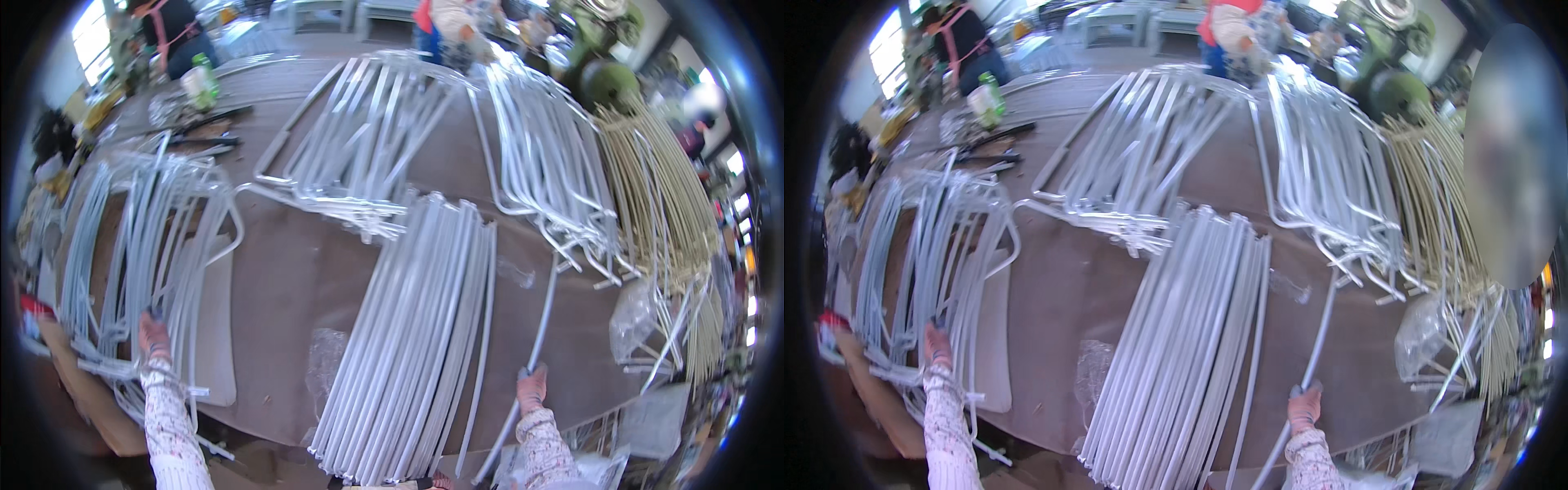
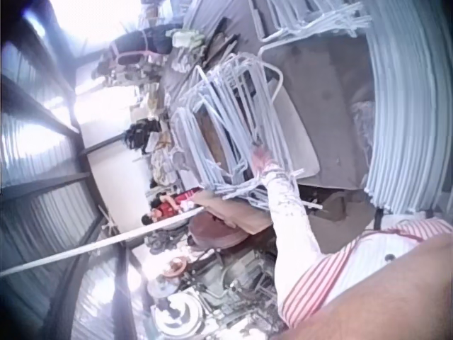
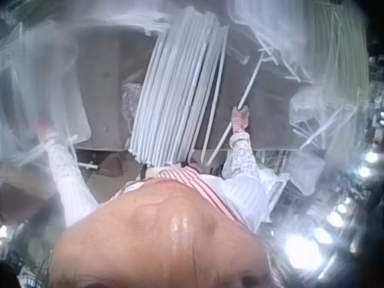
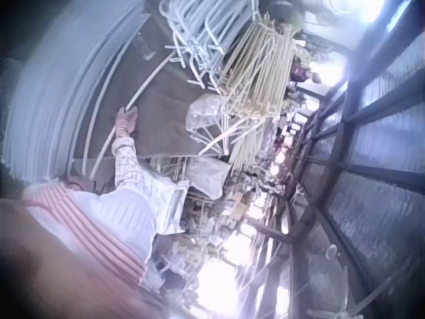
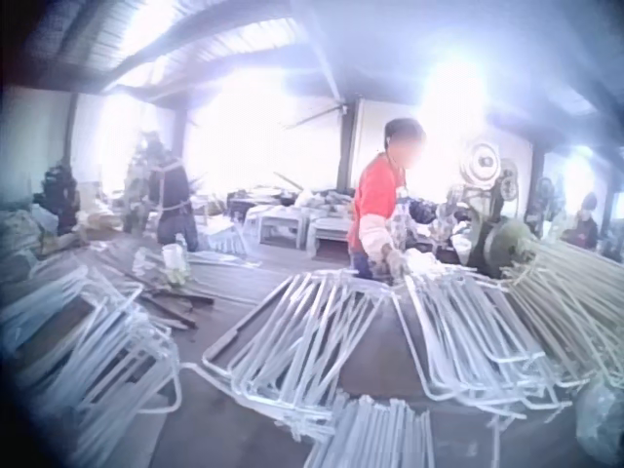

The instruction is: The person repeatedly picks up straight metal rods, bends them into U-shapes using a manual bending machine, and stacks the finished pieces on the floor. The process is continuous and repetitive, with the person handling one rod at a time.

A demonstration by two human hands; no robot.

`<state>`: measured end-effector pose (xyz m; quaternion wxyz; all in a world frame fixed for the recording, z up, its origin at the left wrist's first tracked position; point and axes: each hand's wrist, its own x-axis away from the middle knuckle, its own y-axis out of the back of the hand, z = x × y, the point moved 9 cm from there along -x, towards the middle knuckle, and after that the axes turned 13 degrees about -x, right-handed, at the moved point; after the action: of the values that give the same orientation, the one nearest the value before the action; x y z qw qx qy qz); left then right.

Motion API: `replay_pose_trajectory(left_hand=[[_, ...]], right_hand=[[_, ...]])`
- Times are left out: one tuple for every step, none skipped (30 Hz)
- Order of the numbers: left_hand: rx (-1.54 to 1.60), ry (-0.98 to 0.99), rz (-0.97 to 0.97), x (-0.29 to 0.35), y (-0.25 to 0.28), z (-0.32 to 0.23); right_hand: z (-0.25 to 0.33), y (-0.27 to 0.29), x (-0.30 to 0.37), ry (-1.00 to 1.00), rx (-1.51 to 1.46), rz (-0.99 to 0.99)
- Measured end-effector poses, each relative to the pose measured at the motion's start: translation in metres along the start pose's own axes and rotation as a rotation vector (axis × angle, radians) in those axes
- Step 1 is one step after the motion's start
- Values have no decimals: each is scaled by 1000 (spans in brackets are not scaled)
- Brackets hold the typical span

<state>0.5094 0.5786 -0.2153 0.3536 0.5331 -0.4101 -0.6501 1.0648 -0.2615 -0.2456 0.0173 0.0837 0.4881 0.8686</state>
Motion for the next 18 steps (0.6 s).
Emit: replay_pose_trajectory(left_hand=[[31,-53,-31,8,11,-8],[27,-46,19,9,32,-39],[36,-27,66,9,55,-61],[42,4,115,10,75,-76],[52,37,151,10,88,-81],[78,61,184,9,98,-90],[55,151,304,7,95,-87],[130,146,238,7,103,-84],[116,167,246,9,124,-88],[139,184,225,12,125,-78],[141,194,253,14,142,-83],[137,166,277,16,157,-84],[139,136,308,16,167,-85],[144,98,339,16,173,-86],[136,117,324,16,181,-77],[146,125,307,14,182,-70],[167,119,287,8,186,-71],[176,124,294,5,190,-70]], right_hand=[[4,9,1,7,-49,-46],[-3,17,-1,25,-117,-77],[-24,25,2,20,-233,-102],[-52,33,0,3,-370,-124],[-78,37,-4,-29,-473,-126],[-102,40,-8,-46,-458,-89],[-111,37,-16,28,-252,8],[-119,37,-16,100,-50,86],[-124,40,-7,165,149,145],[-121,43,2,233,350,201],[-117,49,17,300,546,240],[-61,71,60,-4,144,127],[-3,98,112,-231,-288,-101],[12,99,117,-206,-311,-81],[29,94,113,-175,-330,-33],[38,93,116,-149,-354,-6],[43,95,119,-131,-383,6],[48,96,121,-114,-411,20]])
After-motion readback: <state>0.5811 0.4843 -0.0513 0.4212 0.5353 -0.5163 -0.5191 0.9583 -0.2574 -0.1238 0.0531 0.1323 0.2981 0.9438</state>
